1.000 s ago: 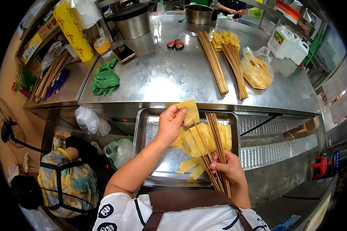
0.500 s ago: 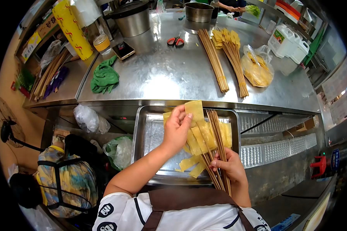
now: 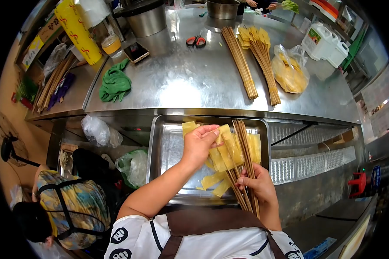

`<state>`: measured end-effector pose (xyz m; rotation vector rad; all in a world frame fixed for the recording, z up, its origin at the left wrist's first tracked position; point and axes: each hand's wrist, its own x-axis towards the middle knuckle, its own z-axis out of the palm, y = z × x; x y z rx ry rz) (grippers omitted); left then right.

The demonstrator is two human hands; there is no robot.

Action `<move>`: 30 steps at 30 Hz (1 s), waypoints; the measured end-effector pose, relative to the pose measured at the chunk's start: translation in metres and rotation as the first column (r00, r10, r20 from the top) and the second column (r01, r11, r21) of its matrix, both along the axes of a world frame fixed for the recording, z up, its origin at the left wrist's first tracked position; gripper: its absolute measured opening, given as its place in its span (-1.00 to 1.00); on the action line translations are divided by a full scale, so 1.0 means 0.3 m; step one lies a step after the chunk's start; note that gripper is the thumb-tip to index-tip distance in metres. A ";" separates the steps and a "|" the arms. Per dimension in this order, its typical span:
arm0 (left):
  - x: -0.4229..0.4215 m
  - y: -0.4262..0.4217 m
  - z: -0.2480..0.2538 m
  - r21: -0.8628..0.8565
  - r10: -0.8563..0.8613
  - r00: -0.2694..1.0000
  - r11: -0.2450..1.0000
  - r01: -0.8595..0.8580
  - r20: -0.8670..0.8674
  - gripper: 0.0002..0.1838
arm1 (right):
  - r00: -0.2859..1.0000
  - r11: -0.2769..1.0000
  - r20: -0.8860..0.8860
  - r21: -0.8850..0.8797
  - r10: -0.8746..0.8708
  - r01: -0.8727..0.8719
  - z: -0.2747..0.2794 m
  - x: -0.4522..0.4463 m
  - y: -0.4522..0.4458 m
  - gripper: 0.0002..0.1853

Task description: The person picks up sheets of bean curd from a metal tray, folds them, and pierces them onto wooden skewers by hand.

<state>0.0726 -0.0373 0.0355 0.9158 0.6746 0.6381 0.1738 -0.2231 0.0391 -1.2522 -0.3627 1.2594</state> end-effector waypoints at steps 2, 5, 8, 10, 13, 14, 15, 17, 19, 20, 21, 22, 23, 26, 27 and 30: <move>-0.003 -0.032 -0.012 0.003 -0.011 1.000 1.000 0.011 -0.014 -0.82 | 1.000 1.000 -0.008 0.005 -0.002 0.002 -0.001 -0.001 0.001 -0.79; -0.015 -0.041 -0.011 0.047 -0.036 0.996 0.998 0.040 -0.077 -0.78 | 1.000 1.000 -0.001 0.000 -0.010 0.010 0.000 -0.001 0.001 -0.78; -0.022 -0.026 -0.002 0.015 -0.017 0.997 1.000 0.018 -0.072 -0.69 | 1.000 1.000 -0.005 0.012 -0.009 0.009 -0.001 -0.003 -0.001 -0.78; -0.015 -0.008 0.009 -0.055 0.025 1.000 0.998 -0.026 -0.017 -0.63 | 1.000 1.000 0.013 -0.003 -0.003 0.003 -0.004 -0.002 0.002 -0.77; -0.004 -0.001 0.039 -0.080 0.081 0.997 0.993 -0.081 -0.008 -0.53 | 1.000 1.000 0.006 -0.001 0.002 -0.002 -0.004 -0.002 0.002 -0.76; 0.001 0.003 0.032 -0.080 0.082 0.997 0.993 -0.082 -0.008 -0.53 | 1.000 1.000 0.006 -0.001 0.003 -0.003 -0.003 -0.002 0.002 -0.76; 0.007 0.011 0.017 -0.105 0.083 0.996 0.991 -0.080 0.021 -0.59 | 1.000 1.000 0.003 -0.003 0.006 -0.006 -0.002 -0.002 0.001 -0.76; 0.011 0.017 0.008 -0.130 0.083 0.995 0.989 -0.076 0.050 -0.64 | 1.000 1.000 0.001 -0.006 0.007 -0.007 -0.002 -0.002 0.001 -0.76; 0.009 0.019 0.006 -0.134 0.068 0.996 0.989 -0.060 0.058 -0.81 | 1.000 1.000 0.003 -0.001 0.000 0.000 -0.006 -0.004 0.000 -0.76; 0.010 0.020 0.005 -0.135 0.068 0.996 0.989 -0.060 0.057 -0.81 | 1.000 1.000 0.003 -0.002 0.000 0.000 -0.005 -0.005 0.000 -0.76; 0.010 0.020 0.005 -0.125 0.074 0.995 0.990 -0.066 0.062 -0.87 | 1.000 1.000 0.008 -0.009 0.000 0.000 -0.001 -0.007 0.002 -0.76; 0.009 0.020 0.005 -0.114 0.081 0.994 0.991 -0.073 0.068 -0.93 | 1.000 1.000 0.013 -0.015 0.000 0.000 0.002 -0.008 0.004 -0.77; 0.008 0.021 0.002 -0.115 0.082 0.994 0.991 -0.074 0.067 -0.93 | 1.000 1.000 0.012 -0.016 0.001 -0.001 0.005 -0.009 0.005 -0.77; 0.008 0.021 -0.003 -0.112 0.087 0.994 0.991 -0.079 0.067 -0.94 | 1.000 1.000 0.024 -0.029 0.000 0.000 0.008 -0.011 0.007 -0.77; 0.009 0.021 -0.002 -0.115 0.084 0.993 0.991 -0.074 0.079 -0.94 | 1.000 1.000 0.020 -0.025 -0.005 0.006 0.006 -0.012 0.006 -0.77; 0.008 0.013 0.011 -0.092 0.083 0.994 0.993 -0.076 0.073 -0.91 | 1.000 1.000 0.013 -0.021 -0.007 0.007 0.004 -0.011 0.005 -0.77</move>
